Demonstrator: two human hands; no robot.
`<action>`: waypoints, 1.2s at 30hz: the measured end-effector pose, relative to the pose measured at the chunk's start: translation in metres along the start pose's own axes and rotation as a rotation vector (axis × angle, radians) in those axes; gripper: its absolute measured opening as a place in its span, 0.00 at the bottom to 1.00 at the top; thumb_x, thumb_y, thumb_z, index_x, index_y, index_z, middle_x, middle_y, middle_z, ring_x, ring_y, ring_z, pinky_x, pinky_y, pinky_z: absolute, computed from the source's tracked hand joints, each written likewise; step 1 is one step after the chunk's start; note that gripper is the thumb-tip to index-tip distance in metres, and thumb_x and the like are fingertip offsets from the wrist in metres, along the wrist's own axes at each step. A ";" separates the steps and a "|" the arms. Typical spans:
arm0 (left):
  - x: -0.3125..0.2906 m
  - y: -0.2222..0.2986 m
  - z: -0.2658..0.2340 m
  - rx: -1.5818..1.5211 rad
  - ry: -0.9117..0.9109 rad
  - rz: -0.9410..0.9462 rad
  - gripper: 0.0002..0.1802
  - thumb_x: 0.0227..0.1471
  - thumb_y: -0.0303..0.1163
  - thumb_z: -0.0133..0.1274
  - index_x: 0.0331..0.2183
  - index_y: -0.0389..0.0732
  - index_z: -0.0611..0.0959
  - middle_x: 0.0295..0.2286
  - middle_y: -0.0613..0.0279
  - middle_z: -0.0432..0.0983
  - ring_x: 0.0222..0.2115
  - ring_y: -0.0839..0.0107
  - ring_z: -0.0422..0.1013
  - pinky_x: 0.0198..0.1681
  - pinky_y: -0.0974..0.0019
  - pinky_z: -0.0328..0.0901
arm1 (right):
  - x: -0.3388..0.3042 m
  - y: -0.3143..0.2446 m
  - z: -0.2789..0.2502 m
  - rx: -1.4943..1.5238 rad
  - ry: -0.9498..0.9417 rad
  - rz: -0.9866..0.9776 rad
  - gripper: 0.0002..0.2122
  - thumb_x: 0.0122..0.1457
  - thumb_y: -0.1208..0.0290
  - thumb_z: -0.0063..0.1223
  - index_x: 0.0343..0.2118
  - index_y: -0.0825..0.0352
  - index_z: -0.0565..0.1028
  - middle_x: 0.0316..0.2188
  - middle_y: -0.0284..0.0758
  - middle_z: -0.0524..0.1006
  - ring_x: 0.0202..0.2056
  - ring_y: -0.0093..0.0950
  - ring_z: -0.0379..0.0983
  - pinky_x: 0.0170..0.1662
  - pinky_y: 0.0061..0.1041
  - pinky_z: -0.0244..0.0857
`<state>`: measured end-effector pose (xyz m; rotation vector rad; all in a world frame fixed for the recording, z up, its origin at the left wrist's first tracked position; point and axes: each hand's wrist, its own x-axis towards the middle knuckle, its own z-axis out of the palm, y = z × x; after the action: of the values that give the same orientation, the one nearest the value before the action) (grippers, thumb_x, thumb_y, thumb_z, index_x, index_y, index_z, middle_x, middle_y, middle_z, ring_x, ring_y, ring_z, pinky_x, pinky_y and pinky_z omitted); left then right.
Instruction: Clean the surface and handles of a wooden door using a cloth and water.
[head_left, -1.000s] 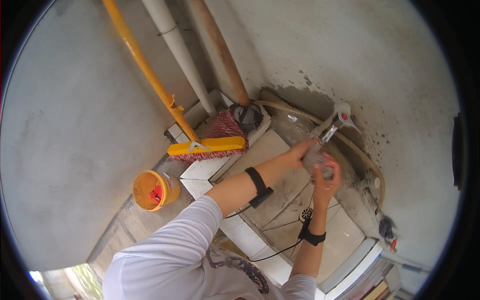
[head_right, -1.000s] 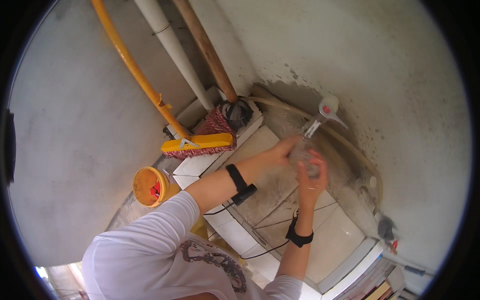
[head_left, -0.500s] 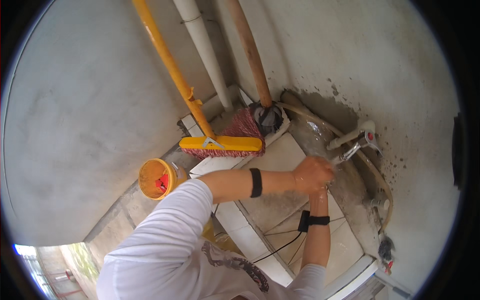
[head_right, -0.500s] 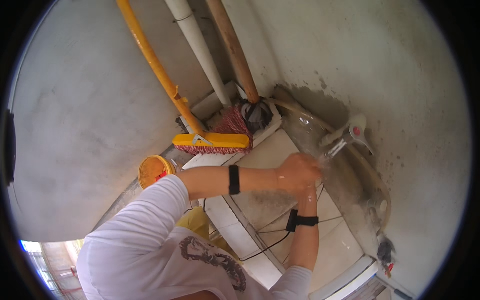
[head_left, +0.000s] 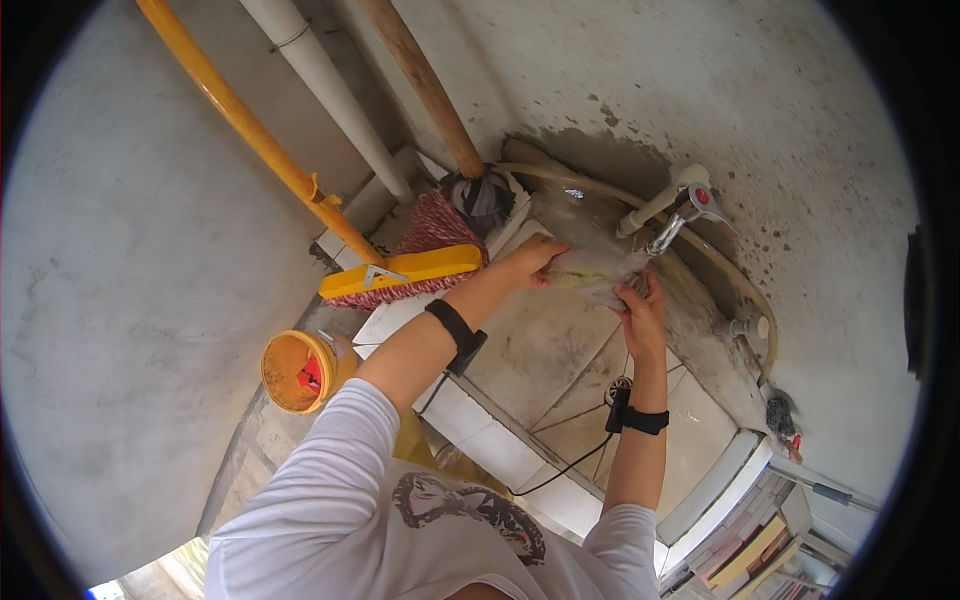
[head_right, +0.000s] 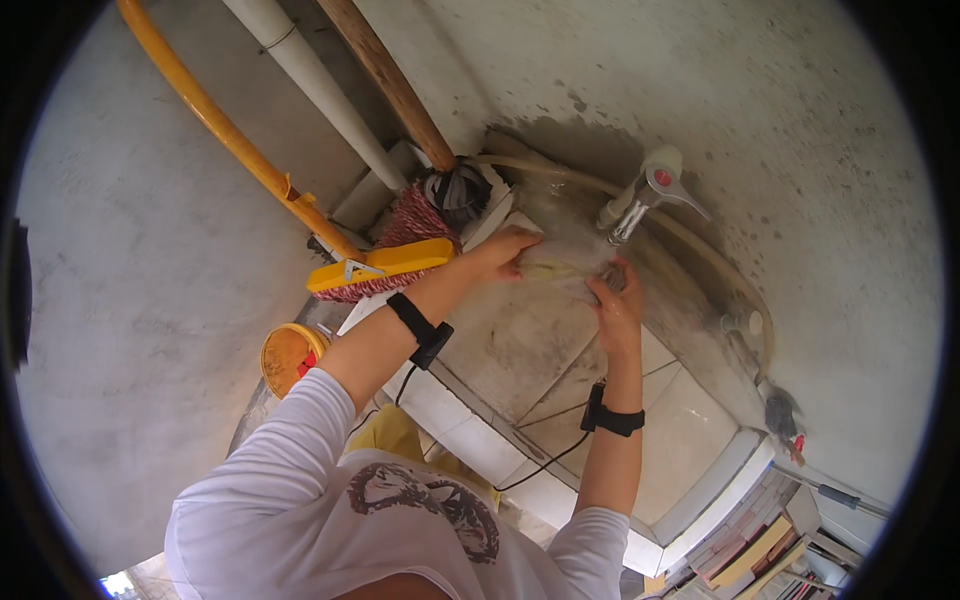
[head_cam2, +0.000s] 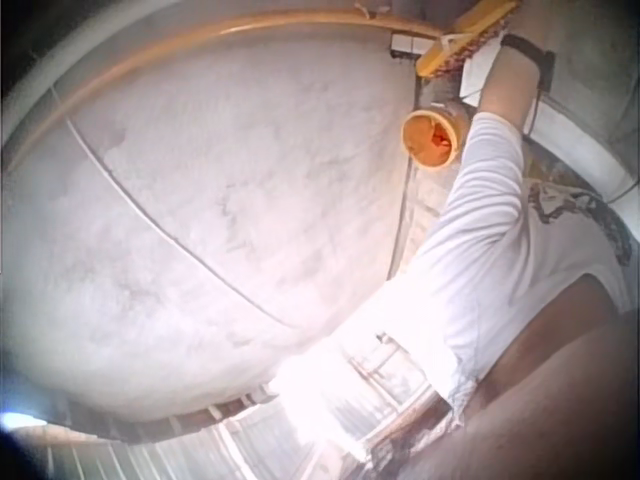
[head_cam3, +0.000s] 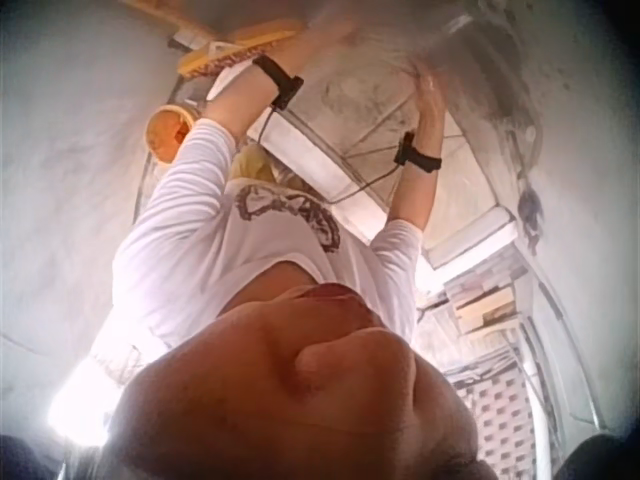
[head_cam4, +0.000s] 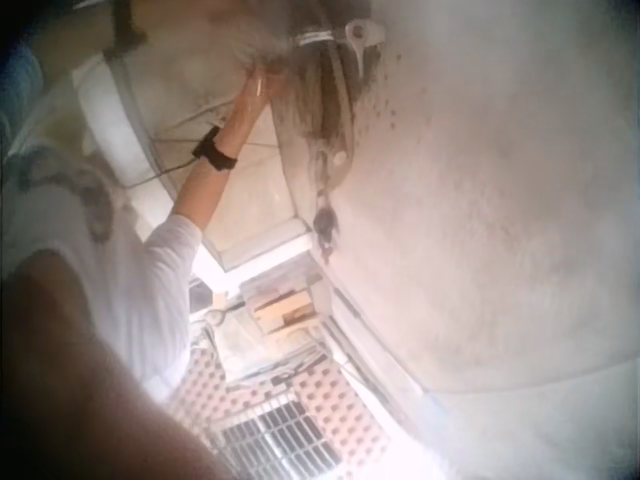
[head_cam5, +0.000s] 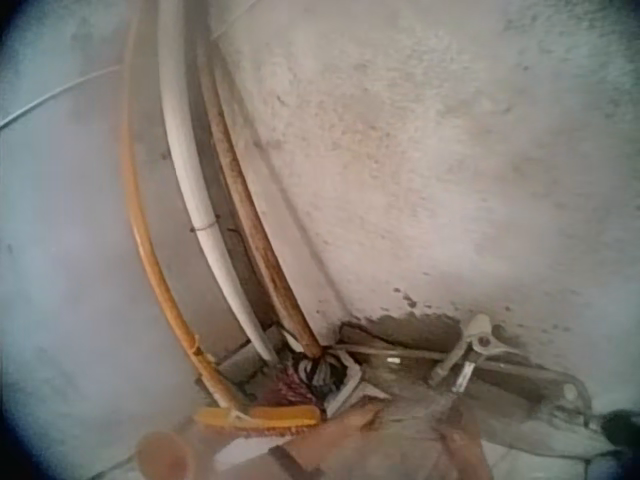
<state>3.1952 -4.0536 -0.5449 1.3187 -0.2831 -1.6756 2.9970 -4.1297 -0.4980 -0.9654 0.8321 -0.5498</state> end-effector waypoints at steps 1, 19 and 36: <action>0.002 -0.006 0.002 0.001 -0.004 0.000 0.27 0.45 0.43 0.49 0.45 0.39 0.65 0.44 0.59 0.62 0.39 0.63 0.64 0.34 0.61 0.63 | -0.003 -0.002 0.002 -0.001 0.004 -0.002 0.18 0.44 0.81 0.49 0.41 0.66 0.63 0.36 0.36 0.67 0.37 0.25 0.67 0.32 0.25 0.66; -0.022 -0.018 0.088 -0.009 0.066 0.330 0.23 0.39 0.31 0.56 0.41 0.39 0.69 0.39 0.53 0.66 0.40 0.63 0.64 0.45 0.64 0.58 | -0.030 0.003 -0.011 -0.385 0.183 -0.152 0.19 0.48 0.65 0.52 0.39 0.71 0.63 0.41 0.42 0.68 0.44 0.32 0.64 0.47 0.25 0.55; -0.050 0.008 0.097 0.899 0.192 0.755 0.27 0.32 0.33 0.56 0.39 0.36 0.71 0.34 0.45 0.70 0.36 0.53 0.67 0.39 0.65 0.61 | -0.020 0.004 -0.001 -0.417 0.080 -0.284 0.14 0.52 0.62 0.48 0.36 0.67 0.67 0.32 0.31 0.70 0.34 0.21 0.63 0.38 0.16 0.54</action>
<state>3.1155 -4.0536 -0.4701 1.6773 -1.3414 -0.7539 2.9852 -4.1134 -0.4947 -1.4663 0.9063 -0.6752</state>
